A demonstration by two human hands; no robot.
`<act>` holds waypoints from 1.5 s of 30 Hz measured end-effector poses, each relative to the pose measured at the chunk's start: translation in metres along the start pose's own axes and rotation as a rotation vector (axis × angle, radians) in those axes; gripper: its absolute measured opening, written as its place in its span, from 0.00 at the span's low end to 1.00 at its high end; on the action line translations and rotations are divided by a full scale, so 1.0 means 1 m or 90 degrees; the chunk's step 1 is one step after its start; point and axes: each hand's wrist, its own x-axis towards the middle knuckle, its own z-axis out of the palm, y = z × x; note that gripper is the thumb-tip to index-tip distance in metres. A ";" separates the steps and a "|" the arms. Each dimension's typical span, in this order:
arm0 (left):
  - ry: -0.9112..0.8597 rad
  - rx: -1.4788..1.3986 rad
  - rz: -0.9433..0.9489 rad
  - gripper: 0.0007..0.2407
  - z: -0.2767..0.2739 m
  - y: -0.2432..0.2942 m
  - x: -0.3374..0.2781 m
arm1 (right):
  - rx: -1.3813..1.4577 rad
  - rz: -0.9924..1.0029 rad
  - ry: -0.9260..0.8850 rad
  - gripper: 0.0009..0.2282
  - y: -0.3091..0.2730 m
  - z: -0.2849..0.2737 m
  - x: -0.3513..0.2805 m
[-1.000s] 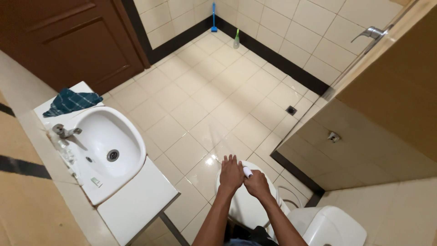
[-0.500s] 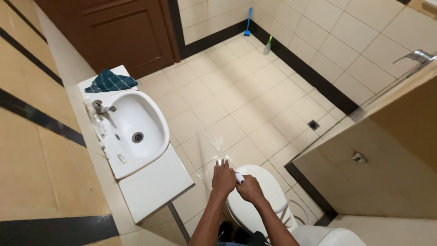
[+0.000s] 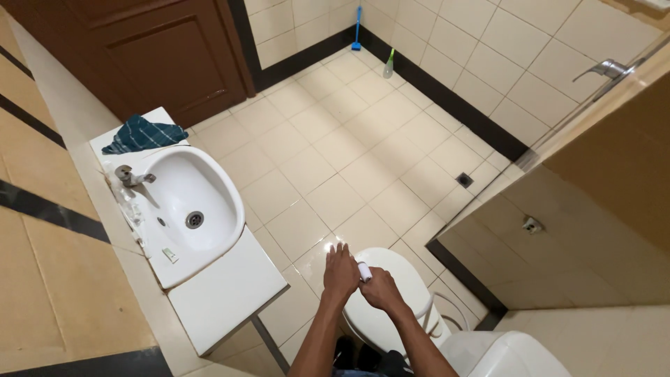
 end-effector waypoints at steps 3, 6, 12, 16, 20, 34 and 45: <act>-0.023 -0.019 -0.015 0.21 -0.004 0.006 -0.001 | -0.016 0.010 0.024 0.12 -0.002 0.000 -0.001; -0.010 -0.034 -0.011 0.22 -0.005 0.003 -0.002 | -0.007 -0.001 0.028 0.13 -0.003 0.000 -0.003; -0.016 -0.024 -0.028 0.22 -0.008 0.000 -0.001 | -0.020 -0.004 0.020 0.14 0.003 0.007 0.005; 0.000 -0.035 -0.027 0.22 -0.006 -0.004 -0.001 | -0.006 -0.028 0.023 0.11 0.003 0.008 0.005; -0.009 -0.045 -0.035 0.23 -0.004 -0.002 0.002 | 0.002 -0.032 0.029 0.11 0.003 0.006 0.005; -0.027 -0.070 -0.021 0.23 0.003 0.016 0.009 | 0.010 0.015 0.040 0.11 0.006 -0.011 0.001; -0.022 -0.077 -0.005 0.24 0.016 0.017 0.014 | 0.039 0.012 0.066 0.11 0.007 -0.018 -0.005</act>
